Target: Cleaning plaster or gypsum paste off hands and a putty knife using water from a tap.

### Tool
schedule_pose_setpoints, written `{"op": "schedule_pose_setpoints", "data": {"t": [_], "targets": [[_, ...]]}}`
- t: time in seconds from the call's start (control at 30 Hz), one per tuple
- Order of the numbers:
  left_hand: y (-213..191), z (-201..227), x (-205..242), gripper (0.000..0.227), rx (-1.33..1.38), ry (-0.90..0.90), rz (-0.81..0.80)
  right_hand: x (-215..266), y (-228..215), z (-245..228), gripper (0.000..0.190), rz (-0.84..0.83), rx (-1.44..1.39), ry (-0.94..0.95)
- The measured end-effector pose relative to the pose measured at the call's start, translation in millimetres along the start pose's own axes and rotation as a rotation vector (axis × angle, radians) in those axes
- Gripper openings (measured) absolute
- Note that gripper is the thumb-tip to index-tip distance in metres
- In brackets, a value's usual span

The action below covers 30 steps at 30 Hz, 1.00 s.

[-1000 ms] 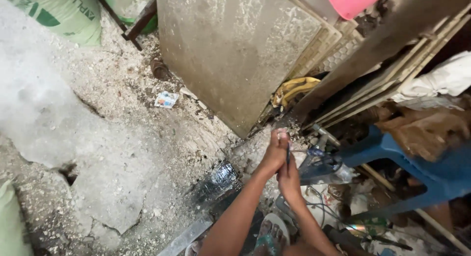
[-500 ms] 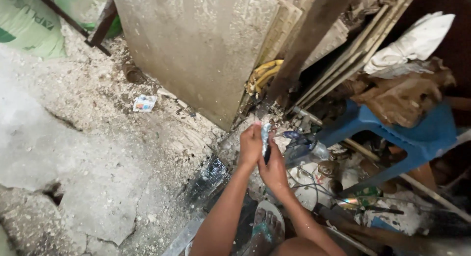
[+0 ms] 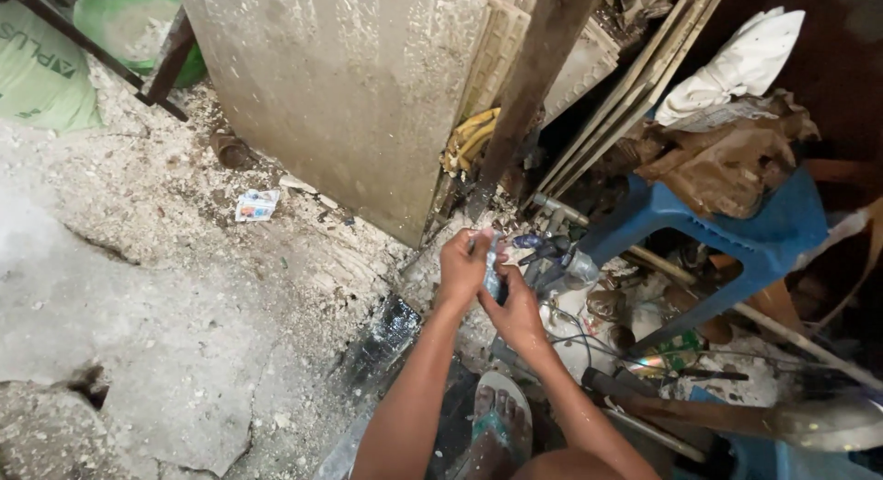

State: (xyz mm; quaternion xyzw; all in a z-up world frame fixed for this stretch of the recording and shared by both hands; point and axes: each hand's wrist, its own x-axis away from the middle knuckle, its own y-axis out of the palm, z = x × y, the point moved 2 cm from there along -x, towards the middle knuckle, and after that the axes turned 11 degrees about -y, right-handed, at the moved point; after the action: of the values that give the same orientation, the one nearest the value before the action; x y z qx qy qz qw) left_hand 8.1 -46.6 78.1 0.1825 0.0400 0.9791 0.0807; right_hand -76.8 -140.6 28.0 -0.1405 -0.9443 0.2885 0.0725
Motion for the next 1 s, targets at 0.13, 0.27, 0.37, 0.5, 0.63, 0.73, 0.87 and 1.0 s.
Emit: {"op": "schedule_pose_setpoints", "data": {"t": [0.13,0.27,0.37,0.5,0.63,0.73,0.87,1.0], "targets": [[-2.1,18.5,6.6,0.032,-0.052,-0.125,0.005,5.8,-2.6,-6.6,0.044,0.029,-0.069,0.041],[-13.6,15.9,0.0,0.010,-0.083,-0.123,-0.206,5.2,-8.2,-6.3,0.040,0.046,-0.054,0.045],[-15.8,12.0,-7.9,0.012,-0.136,-0.044,-0.144,-0.1,-10.1,-22.6,0.038,0.046,-0.116,0.030],[-6.3,-13.9,-20.5,0.024,-0.144,-0.083,-0.010,5.8,-1.8,-27.5,0.034,0.063,-0.240,0.072],[-4.2,-14.4,-20.2,0.034,0.091,-0.222,0.227,1.9,14.2,-26.1,0.041,0.244,-0.558,0.186],[-9.5,-27.9,-20.8,0.038,0.338,-0.343,0.294,-1.7,22.4,-21.8,0.031,0.402,-0.748,0.263],[-10.7,-17.3,4.6,0.050,0.429,-0.326,0.082,-4.2,23.0,-49.6,0.013,0.495,-0.920,0.252],[-5.9,-17.2,27.0,0.030,0.431,-0.166,-0.038,2.9,31.7,-55.4,0.016,0.465,-0.942,0.218]]}}
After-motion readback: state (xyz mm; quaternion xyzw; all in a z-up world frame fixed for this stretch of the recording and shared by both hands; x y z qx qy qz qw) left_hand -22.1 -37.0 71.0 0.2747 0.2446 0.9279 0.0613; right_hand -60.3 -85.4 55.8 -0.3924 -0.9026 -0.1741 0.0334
